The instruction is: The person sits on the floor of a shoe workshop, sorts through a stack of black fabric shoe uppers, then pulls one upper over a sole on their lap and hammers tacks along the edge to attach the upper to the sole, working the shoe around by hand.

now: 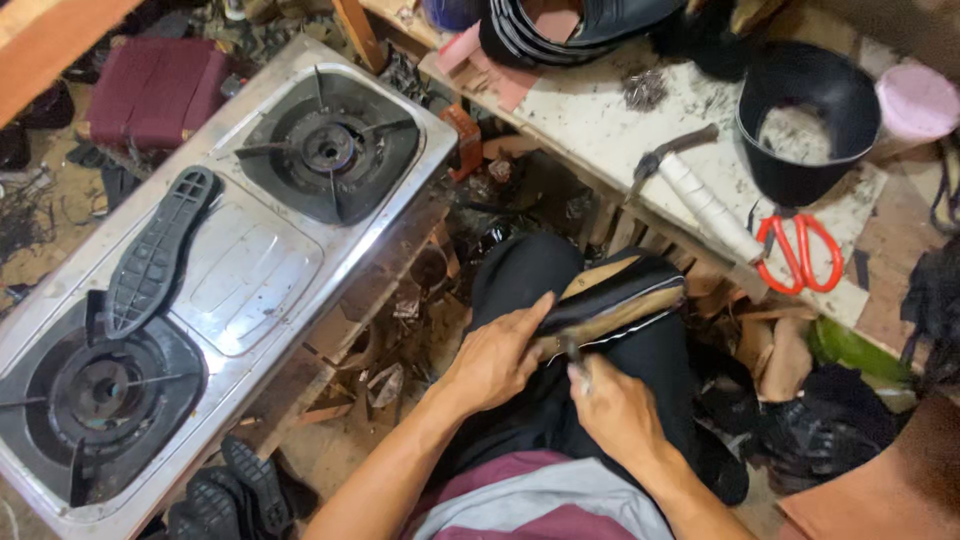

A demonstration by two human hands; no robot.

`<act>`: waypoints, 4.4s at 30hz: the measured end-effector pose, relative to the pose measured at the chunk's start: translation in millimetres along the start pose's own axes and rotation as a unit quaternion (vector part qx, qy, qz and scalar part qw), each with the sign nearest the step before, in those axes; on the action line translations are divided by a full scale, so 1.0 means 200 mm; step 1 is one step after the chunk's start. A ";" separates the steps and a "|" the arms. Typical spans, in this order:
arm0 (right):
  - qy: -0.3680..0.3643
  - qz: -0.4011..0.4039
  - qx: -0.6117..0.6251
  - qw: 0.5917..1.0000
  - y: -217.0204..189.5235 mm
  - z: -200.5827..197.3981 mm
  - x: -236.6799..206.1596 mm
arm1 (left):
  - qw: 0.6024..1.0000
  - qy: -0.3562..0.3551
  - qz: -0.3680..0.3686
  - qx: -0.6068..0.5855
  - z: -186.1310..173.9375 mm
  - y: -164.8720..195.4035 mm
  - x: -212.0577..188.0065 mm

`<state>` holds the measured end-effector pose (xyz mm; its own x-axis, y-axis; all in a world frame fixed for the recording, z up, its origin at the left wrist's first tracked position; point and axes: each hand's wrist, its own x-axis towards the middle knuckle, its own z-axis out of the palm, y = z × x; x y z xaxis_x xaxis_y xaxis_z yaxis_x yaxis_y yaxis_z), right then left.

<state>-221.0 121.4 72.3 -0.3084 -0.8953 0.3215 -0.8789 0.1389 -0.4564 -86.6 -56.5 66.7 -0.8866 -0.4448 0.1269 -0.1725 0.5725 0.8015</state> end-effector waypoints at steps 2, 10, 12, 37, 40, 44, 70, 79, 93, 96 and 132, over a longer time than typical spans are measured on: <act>-0.132 0.181 -0.008 0.974 0.02 0.03 -0.02 | 0.999 -0.018 -0.025 -0.017 -0.03 -0.01 0.00; -0.237 0.460 0.415 0.748 0.01 0.05 -0.19 | 0.997 0.020 0.066 0.032 -0.02 0.08 -0.06; -0.221 0.471 0.439 0.732 -0.01 0.05 -0.20 | 0.995 0.021 0.074 0.064 0.00 0.12 -0.07; -0.354 -0.041 0.003 0.935 0.02 -0.50 0.28 | 0.981 -0.146 0.020 -0.127 -0.35 -0.04 -0.04; -0.293 0.042 -0.087 0.951 0.18 -0.61 0.63 | 0.961 -0.200 -0.078 -0.176 -0.45 -0.03 -0.06; -0.256 0.116 -0.224 0.933 0.46 -0.58 1.09 | 0.943 -0.191 -0.138 -0.234 -0.44 -0.01 -0.05; -0.357 0.040 -0.178 0.916 0.27 -0.68 0.33 | 0.966 -0.036 -0.089 -0.240 0.45 0.32 0.34; -0.332 -0.013 -0.286 0.899 0.23 -0.67 0.21 | 0.874 -0.165 -0.035 -0.455 0.54 0.10 0.37; -0.359 0.268 0.065 0.892 0.55 -0.63 0.10 | 0.972 -0.051 -0.035 -0.228 0.53 0.28 0.34; -0.358 0.105 -0.067 0.925 0.50 -0.71 0.18 | 0.983 -0.044 -0.045 -0.171 0.57 0.31 0.35; -0.347 0.169 -0.049 0.921 0.42 -0.74 0.24 | 0.971 -0.078 -0.120 -0.190 0.54 0.39 0.40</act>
<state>-363.6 152.6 172.8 -0.2924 -0.8447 -0.4484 -0.8146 0.4656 -0.3459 -216.4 26.2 75.9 -0.9000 -0.4068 -0.1563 -0.2377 0.1575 0.9585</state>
